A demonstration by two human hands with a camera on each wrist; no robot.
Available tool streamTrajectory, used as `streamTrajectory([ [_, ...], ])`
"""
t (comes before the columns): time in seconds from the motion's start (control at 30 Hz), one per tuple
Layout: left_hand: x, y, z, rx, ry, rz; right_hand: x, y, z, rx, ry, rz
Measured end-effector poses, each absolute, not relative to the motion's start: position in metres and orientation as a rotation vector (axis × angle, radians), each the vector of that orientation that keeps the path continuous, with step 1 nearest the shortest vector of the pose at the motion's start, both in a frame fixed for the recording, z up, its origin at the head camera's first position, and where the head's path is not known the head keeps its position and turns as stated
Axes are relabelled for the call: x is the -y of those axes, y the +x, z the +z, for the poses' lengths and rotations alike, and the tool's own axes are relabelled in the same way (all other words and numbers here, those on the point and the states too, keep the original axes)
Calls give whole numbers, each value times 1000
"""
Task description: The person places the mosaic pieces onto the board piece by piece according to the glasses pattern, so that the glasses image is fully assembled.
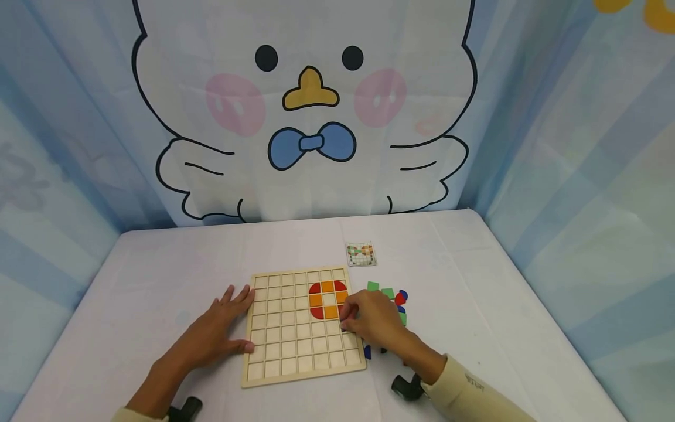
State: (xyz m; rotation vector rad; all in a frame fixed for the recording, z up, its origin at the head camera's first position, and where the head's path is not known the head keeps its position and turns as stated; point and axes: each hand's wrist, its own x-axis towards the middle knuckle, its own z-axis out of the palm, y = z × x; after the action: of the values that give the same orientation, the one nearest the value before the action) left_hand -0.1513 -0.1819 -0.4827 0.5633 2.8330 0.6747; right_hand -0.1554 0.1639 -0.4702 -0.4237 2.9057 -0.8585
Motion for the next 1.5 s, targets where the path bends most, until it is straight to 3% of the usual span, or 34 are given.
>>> streamTrajectory([
  [0.33, 182, -151, -483, -2832, 552, 673, -170, -155, -467, -2841, -418, -928],
  [0.83, 182, -152, -484, -2835, 561, 678, -194, -152, -455, -2878, -163, -905],
  [1.5, 182, -153, -484, -2826, 553, 668, -201, -142, -463, -2771, -316, -821],
])
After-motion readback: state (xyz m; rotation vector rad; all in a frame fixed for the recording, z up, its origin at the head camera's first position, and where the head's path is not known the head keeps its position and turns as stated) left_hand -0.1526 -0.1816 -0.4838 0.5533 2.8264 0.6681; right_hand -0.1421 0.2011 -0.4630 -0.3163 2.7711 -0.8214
